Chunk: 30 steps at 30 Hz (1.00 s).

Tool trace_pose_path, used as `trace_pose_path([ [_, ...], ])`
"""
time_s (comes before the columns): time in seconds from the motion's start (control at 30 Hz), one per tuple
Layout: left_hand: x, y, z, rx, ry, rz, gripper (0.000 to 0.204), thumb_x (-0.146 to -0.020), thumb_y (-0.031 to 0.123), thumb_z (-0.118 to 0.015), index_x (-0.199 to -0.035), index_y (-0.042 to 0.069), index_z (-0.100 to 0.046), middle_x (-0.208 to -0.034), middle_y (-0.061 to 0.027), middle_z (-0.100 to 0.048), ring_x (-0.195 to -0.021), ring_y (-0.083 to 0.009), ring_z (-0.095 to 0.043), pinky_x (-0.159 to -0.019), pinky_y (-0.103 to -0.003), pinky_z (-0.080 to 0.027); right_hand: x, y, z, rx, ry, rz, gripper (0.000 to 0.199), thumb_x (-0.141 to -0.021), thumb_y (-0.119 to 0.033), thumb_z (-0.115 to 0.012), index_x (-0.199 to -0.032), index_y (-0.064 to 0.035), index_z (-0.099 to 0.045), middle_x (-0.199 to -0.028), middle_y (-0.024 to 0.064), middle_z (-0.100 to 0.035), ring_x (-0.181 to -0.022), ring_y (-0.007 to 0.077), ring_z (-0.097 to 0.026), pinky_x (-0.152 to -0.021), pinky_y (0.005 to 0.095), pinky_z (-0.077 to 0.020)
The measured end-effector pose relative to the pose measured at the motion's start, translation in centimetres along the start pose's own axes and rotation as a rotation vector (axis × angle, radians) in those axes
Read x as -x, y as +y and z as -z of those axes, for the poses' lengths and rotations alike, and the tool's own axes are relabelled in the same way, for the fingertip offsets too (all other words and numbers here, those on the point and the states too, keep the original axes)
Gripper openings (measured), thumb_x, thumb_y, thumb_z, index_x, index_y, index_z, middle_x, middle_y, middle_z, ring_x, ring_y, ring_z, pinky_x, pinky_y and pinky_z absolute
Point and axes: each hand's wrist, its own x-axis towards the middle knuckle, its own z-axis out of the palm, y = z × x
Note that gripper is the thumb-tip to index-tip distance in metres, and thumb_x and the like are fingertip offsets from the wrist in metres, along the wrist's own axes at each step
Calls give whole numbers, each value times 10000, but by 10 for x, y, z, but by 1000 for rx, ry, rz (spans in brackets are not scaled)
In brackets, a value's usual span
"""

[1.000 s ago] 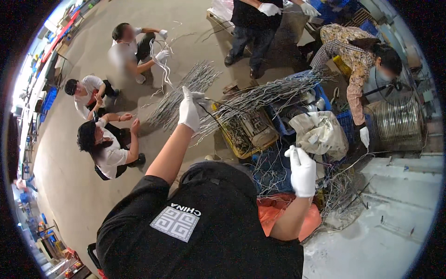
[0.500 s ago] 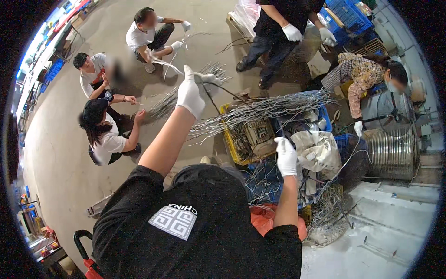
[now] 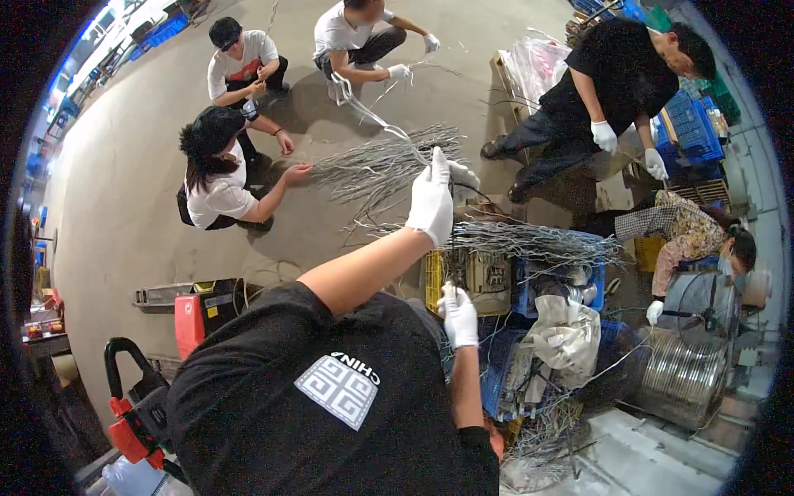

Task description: Sorting and bundling thin metal wires on a factory floor.

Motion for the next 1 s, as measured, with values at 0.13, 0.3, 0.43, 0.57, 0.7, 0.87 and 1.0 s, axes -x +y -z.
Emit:
trace_pose_path([
  [0.13,-5,-2,24,-319,-115,-261,446,-949,401,-402,-797,20,-579,-709,-73,-592,-621,-133,-575,-627,-246,-481,26,-5,-7,49,-14,184,333,-947,-335,-432,-792,-72,-567,-649,-14,-507,-575,75,-423,-572,217,-370],
  [0.3,-17,-4,35,-343,-131,-218,424,-943,404,-420,-838,24,-577,-681,-45,-567,-631,-117,-564,-632,-236,-474,11,0,22,416,295,355,422,-949,-353,-422,-658,-72,-543,-572,-2,-477,-517,107,-393,-531,245,-353],
  [0.43,-21,-12,25,-157,-22,-93,415,-945,403,-418,-857,31,-578,-679,-32,-558,-623,-110,-545,-632,-229,-465,-14,-23,54,503,347,286,478,-926,-399,-450,-613,-50,-547,-523,34,-500,-469,164,-407,-503,293,-364],
  [0.57,-45,-22,21,-122,93,-181,393,-946,382,-423,-848,31,-573,-686,-32,-551,-606,-120,-515,-608,-237,-442,-17,-13,38,655,285,144,520,-916,-434,-453,-569,-56,-530,-508,15,-484,-474,139,-392,-511,267,-352],
  [0.7,-55,-45,37,-233,194,-331,381,-948,365,-426,-833,30,-566,-697,-37,-549,-587,-136,-490,-583,-251,-420,-5,-5,31,458,206,205,530,-888,-479,-472,-681,-18,-630,-524,47,-540,-467,177,-440,-504,291,-376],
  [0.87,-60,-49,50,-524,150,-362,396,-948,380,-413,-834,35,-570,-700,-38,-556,-580,-138,-486,-585,-262,-415,13,-25,36,459,230,127,536,-888,-479,-470,-653,-20,-618,-521,37,-536,-478,165,-439,-521,274,-382],
  [1.0,-50,-51,34,-530,93,-239,397,-948,389,-406,-848,50,-586,-688,-34,-557,-594,-114,-488,-588,-258,-418,20,-33,55,525,279,63,518,-894,-454,-476,-635,-25,-608,-521,31,-533,-487,155,-438,-532,265,-383],
])
